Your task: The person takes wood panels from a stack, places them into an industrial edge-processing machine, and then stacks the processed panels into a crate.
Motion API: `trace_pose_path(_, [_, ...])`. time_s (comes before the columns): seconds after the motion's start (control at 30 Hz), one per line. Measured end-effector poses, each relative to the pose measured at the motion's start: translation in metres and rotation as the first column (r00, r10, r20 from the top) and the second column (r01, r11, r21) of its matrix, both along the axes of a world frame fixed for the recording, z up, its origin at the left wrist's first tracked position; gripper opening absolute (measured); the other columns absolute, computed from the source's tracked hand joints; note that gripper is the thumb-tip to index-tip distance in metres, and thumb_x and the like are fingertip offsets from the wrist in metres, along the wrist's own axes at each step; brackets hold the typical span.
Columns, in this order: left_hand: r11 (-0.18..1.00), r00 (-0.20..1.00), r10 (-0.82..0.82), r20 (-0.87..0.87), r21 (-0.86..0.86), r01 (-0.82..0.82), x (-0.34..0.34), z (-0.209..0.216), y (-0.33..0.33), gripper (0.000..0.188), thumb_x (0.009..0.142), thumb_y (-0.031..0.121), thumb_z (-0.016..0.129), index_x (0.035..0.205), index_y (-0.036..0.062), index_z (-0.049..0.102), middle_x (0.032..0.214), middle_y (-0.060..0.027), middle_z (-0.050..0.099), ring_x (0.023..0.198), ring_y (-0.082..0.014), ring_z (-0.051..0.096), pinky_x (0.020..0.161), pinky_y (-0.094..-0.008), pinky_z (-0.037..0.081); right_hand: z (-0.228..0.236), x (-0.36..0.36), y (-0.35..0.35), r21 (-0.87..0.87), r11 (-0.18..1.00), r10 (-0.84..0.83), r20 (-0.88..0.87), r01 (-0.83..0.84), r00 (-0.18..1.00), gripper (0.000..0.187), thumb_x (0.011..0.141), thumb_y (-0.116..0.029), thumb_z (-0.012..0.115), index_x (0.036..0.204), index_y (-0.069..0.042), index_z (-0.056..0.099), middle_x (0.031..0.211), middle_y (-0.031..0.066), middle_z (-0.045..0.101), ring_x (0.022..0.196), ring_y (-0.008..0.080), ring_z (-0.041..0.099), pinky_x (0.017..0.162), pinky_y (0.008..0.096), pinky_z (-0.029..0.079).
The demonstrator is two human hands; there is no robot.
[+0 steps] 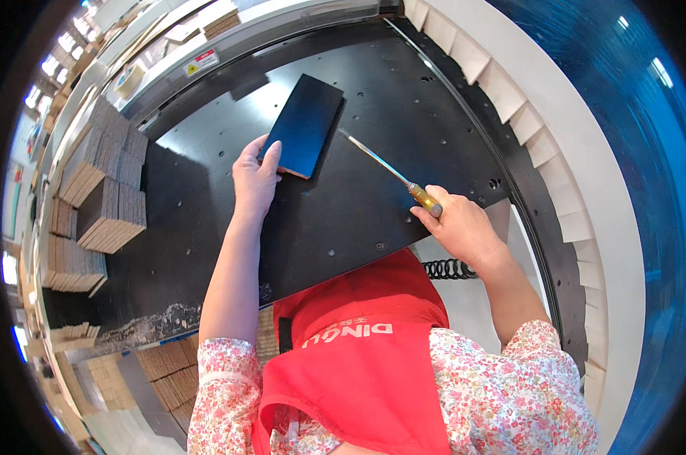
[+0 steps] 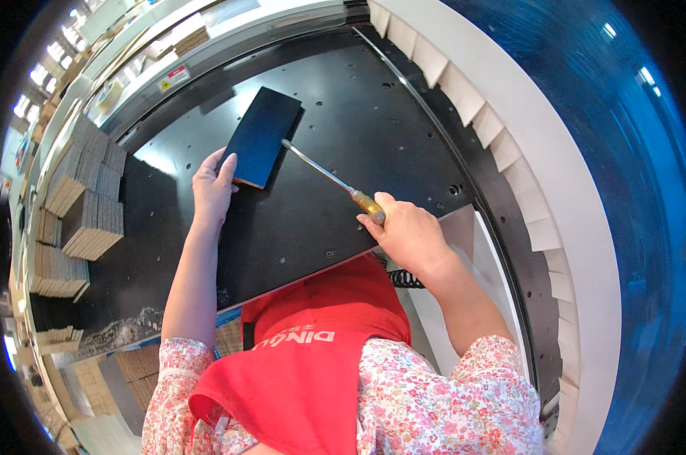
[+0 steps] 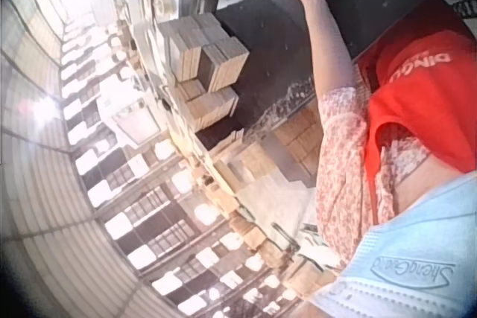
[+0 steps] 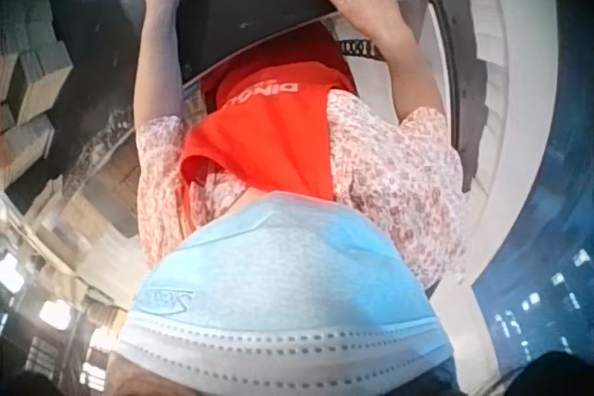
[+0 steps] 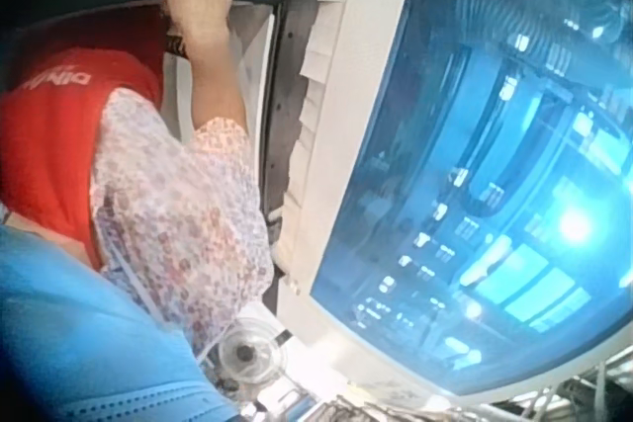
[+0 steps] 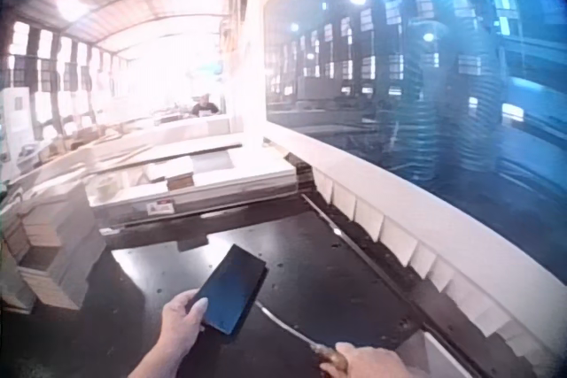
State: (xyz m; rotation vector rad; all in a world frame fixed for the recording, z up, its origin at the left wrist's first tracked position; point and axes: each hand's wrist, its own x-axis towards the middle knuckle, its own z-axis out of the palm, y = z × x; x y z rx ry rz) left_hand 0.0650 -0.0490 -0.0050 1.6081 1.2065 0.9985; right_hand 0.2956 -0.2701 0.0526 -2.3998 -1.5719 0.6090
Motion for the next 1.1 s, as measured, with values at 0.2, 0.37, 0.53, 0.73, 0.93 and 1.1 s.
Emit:
trace_pose_path(0.2, [0.998,0.998,-0.047,-0.045,0.028,0.048,-0.006,-0.005,-0.001,0.038,0.098,0.032,0.064,0.124,0.0047,0.065,0.098,-0.0021,0.069,0.079,-0.0071,0.061,0.064,-0.0232,0.050,-0.032,0.064,-0.023,0.577,0.808,-0.119,-0.032,0.115,0.992,0.036,0.092,-0.031,0.070,0.112,-0.002,0.064,0.090,0.0201,0.070,0.084,0.0362,0.069,0.075,0.0442,0.053])
trace_pose_path(0.37, [0.998,0.998,-0.055,-0.043,0.028,0.056,0.002,-0.001,-0.003,0.037,0.097,0.029,0.066,0.124,0.0038,0.065,0.095,-0.0029,0.068,0.079,-0.0083,0.061,0.066,-0.0250,0.052,-0.071,0.119,-0.045,0.643,0.565,-0.308,-0.415,0.516,0.856,0.032,0.095,-0.030,0.067,0.099,0.002,0.065,0.087,0.0152,0.070,0.083,0.0308,0.066,0.083,0.0364,0.051])
trace_pose_path(0.53, [0.996,0.997,-0.042,-0.058,0.080,0.046,-0.002,-0.008,-0.002,0.039,0.096,0.028,0.068,0.126,0.0031,0.064,0.093,-0.0032,0.068,0.079,-0.0077,0.060,0.072,-0.0251,0.051,-0.095,0.115,-0.049,0.652,0.720,-0.224,-0.105,0.237,0.969,0.046,0.098,-0.037,0.060,0.130,-0.004,0.055,0.127,0.0182,0.060,0.121,0.0372,0.053,0.108,0.0471,0.035])
trace_pose_path(0.73, [0.988,0.991,-0.101,-0.092,0.108,0.111,0.003,-0.005,-0.009,0.047,0.091,0.021,0.073,0.132,0.0021,0.059,0.106,-0.0065,0.068,0.079,-0.0093,0.058,0.077,-0.0266,0.051,-0.092,0.083,-0.074,0.513,0.807,-0.465,0.245,0.293,0.851,0.058,0.092,-0.034,0.066,0.138,-0.001,0.049,0.136,0.0207,0.053,0.128,0.0399,0.047,0.113,0.0521,0.027])
trace_pose_path(0.93, [0.952,0.965,-0.243,-0.103,0.167,0.258,0.009,0.006,-0.029,0.061,0.094,0.008,0.066,0.149,0.0137,0.041,0.132,-0.0125,0.058,0.082,-0.0094,0.057,0.078,-0.0274,0.052,0.005,0.028,-0.084,-0.005,0.989,-0.140,-0.303,0.146,0.943,0.048,0.084,-0.020,0.075,0.121,0.008,0.059,0.128,0.0224,0.059,0.119,0.0388,0.056,0.105,0.0460,0.041])
trace_pose_path(1.1, [0.694,0.887,-0.204,-0.415,0.577,0.430,0.019,0.010,-0.033,0.053,0.085,0.000,0.066,0.135,0.0120,0.053,0.119,-0.0112,0.067,0.099,-0.0275,0.065,0.091,-0.0371,0.052,0.000,-0.002,-0.005,0.626,0.714,0.140,0.311,-0.313,0.940,0.057,0.073,-0.009,0.082,0.123,0.001,0.058,0.144,0.0195,0.047,0.131,0.0372,0.048,0.105,0.0457,0.043])
